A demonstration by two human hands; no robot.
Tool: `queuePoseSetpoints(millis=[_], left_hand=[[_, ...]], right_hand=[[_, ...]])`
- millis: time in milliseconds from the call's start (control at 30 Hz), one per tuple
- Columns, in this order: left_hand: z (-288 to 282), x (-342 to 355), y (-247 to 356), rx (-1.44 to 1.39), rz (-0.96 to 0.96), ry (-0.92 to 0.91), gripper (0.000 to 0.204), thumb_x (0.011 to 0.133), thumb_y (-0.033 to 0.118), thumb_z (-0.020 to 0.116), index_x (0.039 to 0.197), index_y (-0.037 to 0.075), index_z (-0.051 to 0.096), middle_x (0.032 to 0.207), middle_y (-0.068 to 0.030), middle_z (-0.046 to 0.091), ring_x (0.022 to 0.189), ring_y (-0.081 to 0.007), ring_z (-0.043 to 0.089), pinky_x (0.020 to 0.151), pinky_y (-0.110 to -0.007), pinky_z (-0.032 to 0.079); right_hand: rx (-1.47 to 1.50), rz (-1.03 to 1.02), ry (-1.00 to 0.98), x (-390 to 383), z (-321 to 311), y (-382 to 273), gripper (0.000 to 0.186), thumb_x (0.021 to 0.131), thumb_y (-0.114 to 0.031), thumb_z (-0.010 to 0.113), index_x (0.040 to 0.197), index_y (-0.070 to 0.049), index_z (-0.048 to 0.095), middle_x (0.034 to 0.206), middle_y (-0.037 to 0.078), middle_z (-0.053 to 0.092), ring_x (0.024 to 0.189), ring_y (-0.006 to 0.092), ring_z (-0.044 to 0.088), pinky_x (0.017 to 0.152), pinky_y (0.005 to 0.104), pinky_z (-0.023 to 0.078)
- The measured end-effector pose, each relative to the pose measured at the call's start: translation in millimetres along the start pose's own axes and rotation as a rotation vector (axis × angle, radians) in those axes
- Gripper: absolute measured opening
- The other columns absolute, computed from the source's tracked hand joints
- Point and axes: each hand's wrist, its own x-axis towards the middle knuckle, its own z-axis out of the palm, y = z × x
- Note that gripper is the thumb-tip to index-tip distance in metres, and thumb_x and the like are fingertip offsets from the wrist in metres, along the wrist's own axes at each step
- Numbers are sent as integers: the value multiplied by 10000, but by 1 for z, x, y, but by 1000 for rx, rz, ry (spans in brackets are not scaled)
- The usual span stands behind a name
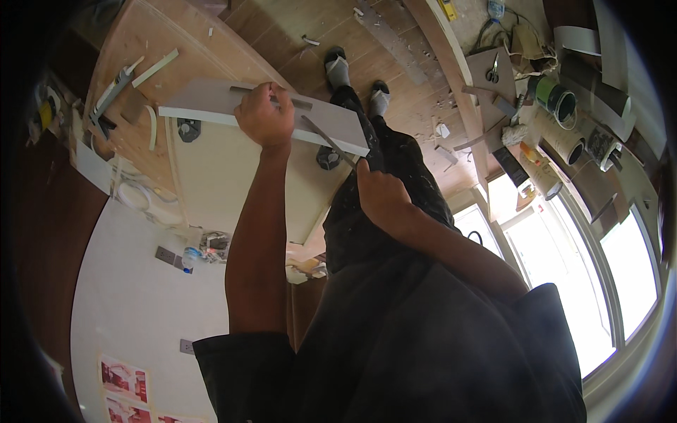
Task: The person applies white edge banding to the edges of a cabinet door using a utility knife and a small wooden block. They repeatedly trim the banding flush with the door surface and press it into place.
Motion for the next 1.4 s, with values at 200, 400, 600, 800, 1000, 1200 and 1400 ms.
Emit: queuePoseSetpoints(millis=[200,400,600,800,1000,1200,1400], left_hand=[[-2,0,2,25,-10,-29,98,829,194,620,762,127,645,722,12,652,699,-227,597,674,-398,412],[-4,4,4,73,-3,-46,137,837,213,606,734,126,632,704,5,647,672,-244,595,649,-411,407],[-3,2,-1,68,-21,-49,160,835,223,604,706,128,615,671,-8,630,653,-257,596,642,-415,409],[0,2,0,51,-16,-29,179,848,240,597,712,125,621,677,-16,635,659,-259,601,637,-416,416],[-3,4,2,65,-7,-31,183,851,243,593,717,124,622,680,-20,636,653,-268,598,625,-419,418],[-2,5,3,65,7,-41,184,837,245,597,689,135,599,662,-7,620,633,-260,589,609,-417,410],[1,4,1,66,-22,-29,200,812,242,606,650,134,564,637,-5,601,615,-265,580,592,-424,402]], right_hand=[[7,12,69,7,14,0,232,903,-71,492,1114,24,484,757,186,686,714,347,708,608,420,584],[-22,-67,153,37,17,22,219,907,-83,484,1096,29,482,743,203,678,700,368,700,613,445,581],[-29,16,94,4,1,18,239,920,-100,475,1120,30,483,773,201,687,736,371,705,647,452,582],[62,17,30,-13,5,14,181,915,-90,472,1060,18,479,792,220,684,762,377,707,671,462,582],[31,6,11,-13,6,7,146,913,-79,478,1018,23,477,815,221,688,776,365,710,664,440,585],[25,-37,140,9,15,5,200,896,-73,476,1062,38,489,815,232,683,761,377,704,661,454,583],[12,18,35,-12,4,2,232,917,-90,481,1097,55,494,846,217,690,810,357,711,664,420,587]])
